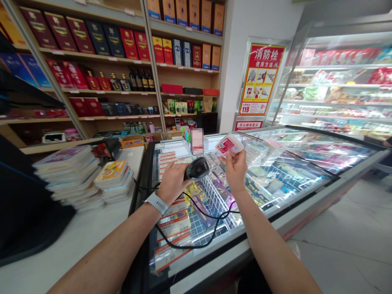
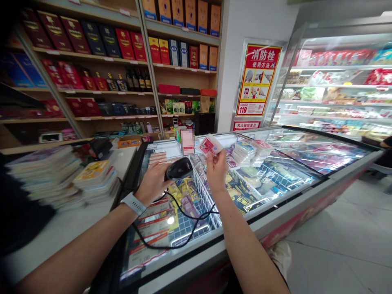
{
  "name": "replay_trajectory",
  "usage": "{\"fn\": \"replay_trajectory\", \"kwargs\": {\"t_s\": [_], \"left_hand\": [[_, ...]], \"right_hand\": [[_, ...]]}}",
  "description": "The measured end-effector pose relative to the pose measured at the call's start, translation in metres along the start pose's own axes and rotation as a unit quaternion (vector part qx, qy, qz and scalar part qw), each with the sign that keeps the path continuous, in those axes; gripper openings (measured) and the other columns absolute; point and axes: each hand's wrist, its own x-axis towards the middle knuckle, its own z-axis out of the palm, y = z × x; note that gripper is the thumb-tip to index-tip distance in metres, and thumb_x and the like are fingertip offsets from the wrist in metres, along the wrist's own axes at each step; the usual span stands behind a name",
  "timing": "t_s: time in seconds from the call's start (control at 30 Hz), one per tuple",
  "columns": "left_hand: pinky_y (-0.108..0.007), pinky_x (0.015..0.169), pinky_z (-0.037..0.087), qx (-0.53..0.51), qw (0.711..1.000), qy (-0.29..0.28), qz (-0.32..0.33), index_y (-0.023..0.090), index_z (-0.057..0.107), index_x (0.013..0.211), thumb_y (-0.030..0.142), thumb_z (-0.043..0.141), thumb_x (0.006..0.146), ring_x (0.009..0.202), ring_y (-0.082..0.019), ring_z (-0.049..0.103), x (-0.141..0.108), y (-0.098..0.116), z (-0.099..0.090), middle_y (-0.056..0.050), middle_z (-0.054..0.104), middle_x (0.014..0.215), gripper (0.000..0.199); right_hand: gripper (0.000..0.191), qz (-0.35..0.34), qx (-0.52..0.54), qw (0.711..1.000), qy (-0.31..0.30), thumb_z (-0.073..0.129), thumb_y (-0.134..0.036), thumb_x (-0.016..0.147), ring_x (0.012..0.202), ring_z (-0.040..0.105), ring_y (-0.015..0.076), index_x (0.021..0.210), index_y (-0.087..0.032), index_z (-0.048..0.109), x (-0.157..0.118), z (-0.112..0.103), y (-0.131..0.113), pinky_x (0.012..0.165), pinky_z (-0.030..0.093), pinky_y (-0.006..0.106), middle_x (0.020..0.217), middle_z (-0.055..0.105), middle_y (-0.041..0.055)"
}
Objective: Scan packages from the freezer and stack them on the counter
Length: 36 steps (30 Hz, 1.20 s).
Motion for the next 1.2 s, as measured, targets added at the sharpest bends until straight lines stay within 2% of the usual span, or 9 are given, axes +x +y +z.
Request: {"fn": "replay_trajectory", "kwargs": {"t_s": [0.23, 0.4, 0.77, 0.87, 1.03, 1.2], "left_hand": [[-0.048, 0.110, 0.036, -0.003, 1.000, 0.006, 0.001, 0.019, 0.061, 0.116, 0.025, 0.065, 0.082, 0.110, -0.028, 0.065, 0.000, -0.001, 0.000, -0.011, 0.072, 0.115, 0.034], [-0.048, 0.109, 0.036, -0.005, 1.000, 0.009, 0.000, 0.018, 0.061, 0.115, 0.026, 0.062, 0.084, 0.110, -0.028, 0.065, 0.000, 0.000, -0.001, -0.011, 0.073, 0.114, 0.031], [-0.049, 0.107, 0.038, 0.002, 1.000, 0.016, 0.010, 0.020, 0.062, 0.116, 0.027, 0.058, 0.087, 0.110, -0.028, 0.065, 0.000, 0.000, -0.001, -0.011, 0.073, 0.114, 0.030], [-0.049, 0.106, 0.039, -0.003, 1.000, 0.022, 0.013, 0.020, 0.062, 0.116, 0.028, 0.057, 0.087, 0.109, -0.029, 0.066, 0.000, -0.001, 0.000, -0.011, 0.073, 0.113, 0.030], [-0.049, 0.108, 0.038, -0.003, 1.000, 0.024, 0.011, 0.020, 0.062, 0.117, 0.029, 0.055, 0.089, 0.111, -0.029, 0.065, 0.000, -0.002, 0.000, -0.011, 0.073, 0.114, 0.030], [-0.049, 0.110, 0.035, 0.003, 1.000, 0.025, 0.012, 0.019, 0.062, 0.117, 0.029, 0.054, 0.089, 0.111, -0.029, 0.065, 0.000, -0.002, -0.001, -0.012, 0.072, 0.116, 0.031]], "right_hand": [[0.026, -0.040, -0.030, 0.999, 0.002, 0.061, -0.037, 0.088, 0.083, 0.069, 0.0171, 0.107, -0.021, 0.056, 0.003, -0.001, 0.008, 0.078, 0.058, 0.033, 0.097, 0.069, 0.0052], [0.025, -0.032, -0.035, 0.999, -0.001, 0.064, -0.039, 0.087, 0.082, 0.067, 0.0172, 0.102, -0.019, 0.063, 0.003, -0.001, 0.014, 0.078, 0.058, 0.034, 0.094, 0.070, 0.0055], [0.028, -0.072, -0.085, 0.994, 0.004, 0.060, -0.032, 0.089, 0.081, 0.066, 0.0166, 0.112, -0.019, 0.069, 0.008, -0.004, 0.018, 0.075, 0.059, 0.033, 0.099, 0.068, 0.0079], [0.030, -0.047, -0.061, 0.997, 0.010, 0.062, -0.031, 0.087, 0.078, 0.067, 0.0163, 0.112, -0.019, 0.069, 0.008, -0.003, 0.023, 0.075, 0.060, 0.035, 0.098, 0.069, 0.0074], [0.032, 0.052, 0.052, 0.997, 0.020, 0.068, -0.033, 0.081, 0.081, 0.070, 0.0183, 0.108, -0.016, 0.067, 0.010, 0.001, 0.036, 0.075, 0.062, 0.037, 0.095, 0.072, 0.0080], [0.035, 0.084, 0.057, 0.994, 0.033, 0.071, -0.036, 0.076, 0.077, 0.070, 0.0187, 0.104, -0.015, 0.069, 0.015, -0.001, 0.046, 0.074, 0.062, 0.039, 0.095, 0.073, 0.0080]]}}
